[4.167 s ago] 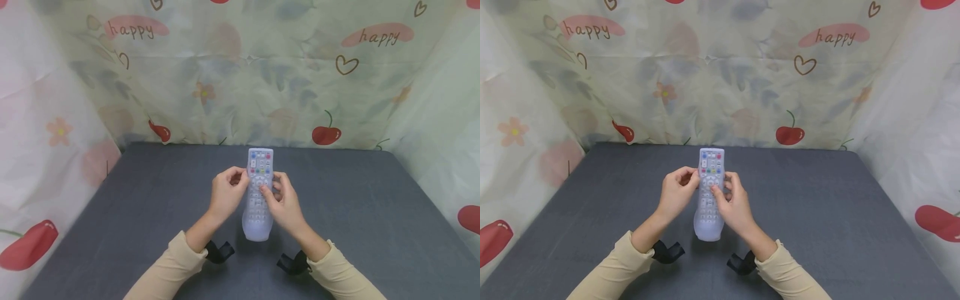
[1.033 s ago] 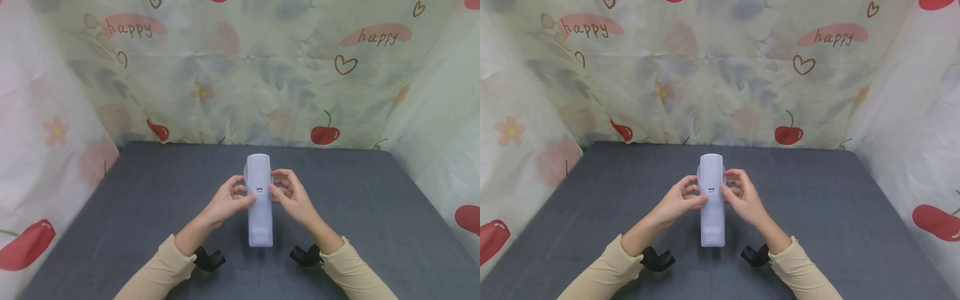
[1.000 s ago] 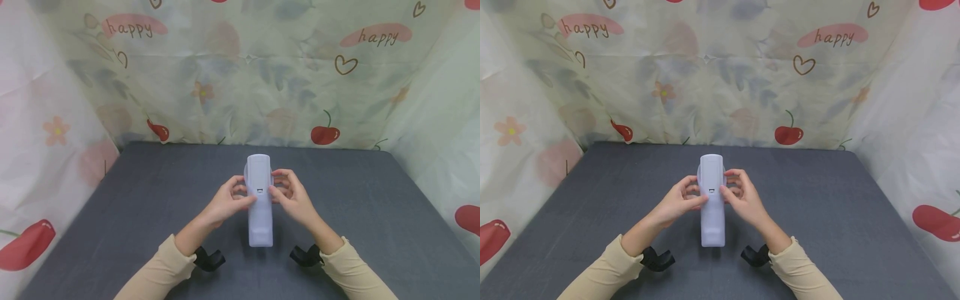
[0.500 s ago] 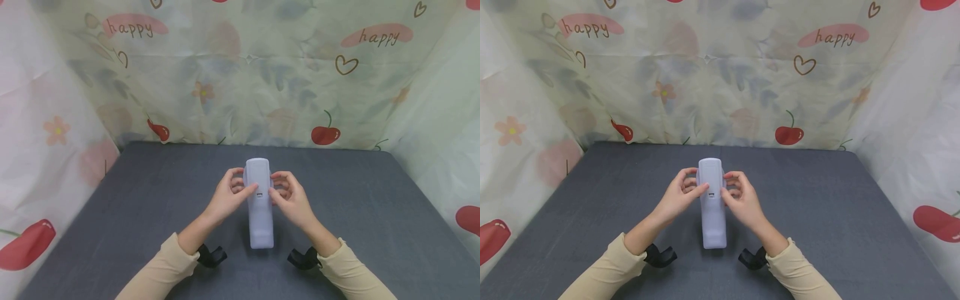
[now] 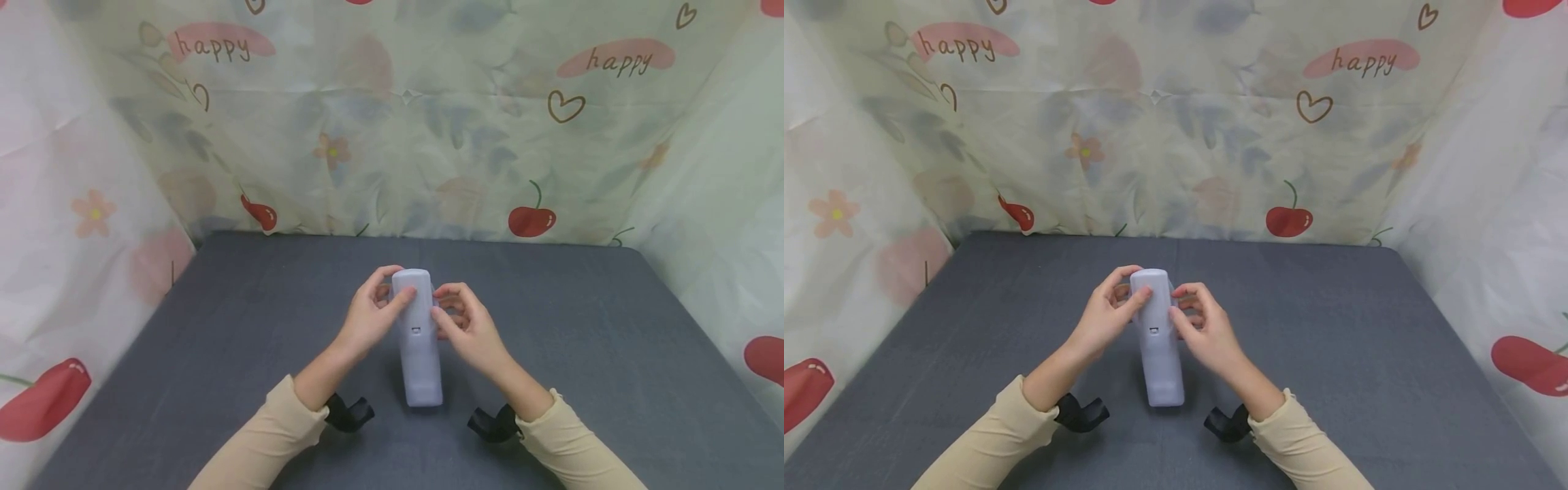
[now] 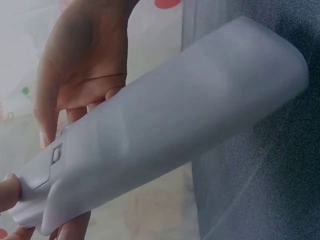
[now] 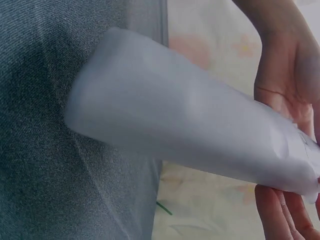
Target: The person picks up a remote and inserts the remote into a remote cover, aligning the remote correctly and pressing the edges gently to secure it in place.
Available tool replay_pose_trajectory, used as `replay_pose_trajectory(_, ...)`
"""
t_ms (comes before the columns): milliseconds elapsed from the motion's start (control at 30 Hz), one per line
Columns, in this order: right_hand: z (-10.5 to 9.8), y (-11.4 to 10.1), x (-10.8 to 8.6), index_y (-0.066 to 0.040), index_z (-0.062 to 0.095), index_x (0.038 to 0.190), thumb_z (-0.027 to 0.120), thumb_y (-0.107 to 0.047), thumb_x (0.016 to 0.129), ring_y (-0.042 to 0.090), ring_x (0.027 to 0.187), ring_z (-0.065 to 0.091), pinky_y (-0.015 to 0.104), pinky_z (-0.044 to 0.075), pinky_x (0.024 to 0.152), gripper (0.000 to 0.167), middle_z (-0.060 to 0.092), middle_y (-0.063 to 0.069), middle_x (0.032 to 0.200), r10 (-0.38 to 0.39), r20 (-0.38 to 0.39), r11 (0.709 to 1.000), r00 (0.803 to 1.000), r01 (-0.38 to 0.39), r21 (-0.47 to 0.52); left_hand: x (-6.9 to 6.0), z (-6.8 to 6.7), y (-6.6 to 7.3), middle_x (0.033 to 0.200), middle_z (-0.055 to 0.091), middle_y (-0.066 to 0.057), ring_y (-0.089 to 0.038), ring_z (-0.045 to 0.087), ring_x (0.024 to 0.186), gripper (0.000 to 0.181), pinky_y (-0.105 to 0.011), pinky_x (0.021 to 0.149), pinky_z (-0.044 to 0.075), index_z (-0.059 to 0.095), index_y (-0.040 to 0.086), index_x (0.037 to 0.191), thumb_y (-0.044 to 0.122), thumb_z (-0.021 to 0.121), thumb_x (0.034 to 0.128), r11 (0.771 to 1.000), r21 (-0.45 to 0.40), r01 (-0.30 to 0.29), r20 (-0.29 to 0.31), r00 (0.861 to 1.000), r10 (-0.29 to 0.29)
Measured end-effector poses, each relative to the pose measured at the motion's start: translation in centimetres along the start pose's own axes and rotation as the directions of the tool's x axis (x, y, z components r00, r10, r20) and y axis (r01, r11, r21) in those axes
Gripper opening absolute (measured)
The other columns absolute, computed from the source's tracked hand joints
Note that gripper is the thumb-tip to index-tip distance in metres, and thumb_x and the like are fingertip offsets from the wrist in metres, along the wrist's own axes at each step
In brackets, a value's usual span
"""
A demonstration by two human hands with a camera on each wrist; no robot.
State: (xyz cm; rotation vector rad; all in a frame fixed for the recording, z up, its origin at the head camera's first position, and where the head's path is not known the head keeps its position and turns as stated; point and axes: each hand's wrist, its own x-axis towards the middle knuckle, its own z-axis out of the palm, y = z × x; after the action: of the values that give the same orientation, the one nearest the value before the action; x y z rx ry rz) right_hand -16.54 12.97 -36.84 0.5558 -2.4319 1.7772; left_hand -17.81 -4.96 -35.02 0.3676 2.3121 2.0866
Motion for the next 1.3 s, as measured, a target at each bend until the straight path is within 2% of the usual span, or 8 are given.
replay_pose_trajectory(167,-0.3,-0.1,0.2,-0.004,0.047,0.116,0.057,-0.01,0.093,0.013,0.079,0.066,0.032,0.057,0.068,0.026,0.06,0.023,0.103,0.005,0.017,1.0,1.0,-0.006,0.017,-0.1,-0.5,0.2,0.119,0.059,-0.019,-0.029,0.064,0.099,0.036,-0.036,0.08,0.051,0.046,0.011,0.128,0.016,0.056,0.0939,1.0,-0.005,0.017,0.079,0.997,-0.016)
replay_pose_trajectory(300,-0.6,-0.1,0.3,-0.005,0.05,0.116,0.058,-0.014,0.093,0.011,0.084,0.064,0.032,0.057,0.069,0.026,0.059,0.021,0.106,0.043,0.049,0.999,0.998,-0.045,0.031,-0.1,-1.1,0.2,0.124,0.056,-0.019,-0.027,0.062,0.102,0.033,-0.032,0.076,0.05,0.045,0.013,0.128,0.016,0.052,0.0959,0.999,-0.008,0.044,0.138,0.989,-0.043)
replay_pose_trajectory(400,-0.8,0.0,0.4,-0.003,0.054,0.113,0.058,-0.016,0.092,0.008,0.082,0.063,0.032,0.057,0.068,0.025,0.059,0.02,0.105,0.081,0.046,0.995,0.996,-0.084,0.047,-0.1,-1.4,0.1,0.124,0.055,-0.019,-0.026,0.06,0.102,0.033,-0.029,0.074,0.049,0.044,0.012,0.128,0.015,0.051,0.0963,0.999,-0.011,0.041,0.181,0.983,-0.038)
replay_pose_trajectory(667,-1.4,-0.7,0.8,0.005,0.061,0.106,0.064,-0.008,0.087,0.006,0.072,0.065,0.029,0.057,0.066,0.023,0.065,0.02,0.094,0.156,0.041,0.988,0.987,-0.156,-0.003,-0.5,-1.5,0.2,0.121,0.056,-0.023,-0.028,0.063,0.099,0.033,-0.036,0.083,0.05,0.044,0.008,0.126,0.012,0.052,0.0952,0.998,0.013,-0.063,0.262,0.963,0.058)
replay_pose_trajectory(967,-1.9,-0.8,1.1,0.009,0.062,0.102,0.065,-0.004,0.085,0.006,0.07,0.064,0.03,0.057,0.066,0.021,0.068,0.018,0.09,0.231,0.058,0.972,0.971,-0.227,-0.068,-0.9,-1.1,0.6,0.116,0.059,-0.022,-0.021,0.064,0.086,0.031,-0.029,0.075,0.048,0.046,0.009,0.124,0.014,0.055,0.0942,0.988,0.078,-0.13,0.303,0.948,0.101)
replay_pose_trajectory(1067,-1.9,-0.9,1.2,0.007,0.062,0.1,0.065,-0.002,0.083,0.009,0.071,0.063,0.028,0.056,0.066,0.02,0.067,0.018,0.088,0.228,0.063,0.968,0.972,-0.219,-0.121,-1.1,-1.0,0.6,0.116,0.06,-0.021,-0.02,0.063,0.082,0.032,-0.027,0.071,0.046,0.046,0.009,0.124,0.014,0.055,0.0939,0.985,0.099,-0.143,0.319,0.942,0.105)
replay_pose_trajectory(1167,-1.9,-1.0,1.1,0.004,0.064,0.098,0.067,-0.002,0.081,0.012,0.072,0.063,0.027,0.055,0.064,0.018,0.067,0.016,0.087,0.19,0.054,0.962,0.98,-0.174,-0.209,-1.2,-0.9,0.5,0.115,0.06,-0.021,-0.02,0.065,0.084,0.032,-0.027,0.073,0.048,0.046,0.01,0.124,0.014,0.055,0.094,0.981,0.116,-0.156,0.323,0.94,0.111)
replay_pose_trajectory(1300,-1.7,-1.1,1.1,-0.001,0.066,0.094,0.069,-0.006,0.08,0.015,0.075,0.064,0.026,0.053,0.066,0.016,0.068,0.011,0.085,0.105,0.021,0.935,0.994,-0.092,-0.342,-1.1,-0.8,0.4,0.113,0.061,-0.021,-0.021,0.065,0.082,0.031,-0.027,0.073,0.05,0.046,0.01,0.124,0.014,0.055,0.0943,0.977,0.137,-0.162,0.296,0.948,0.116)
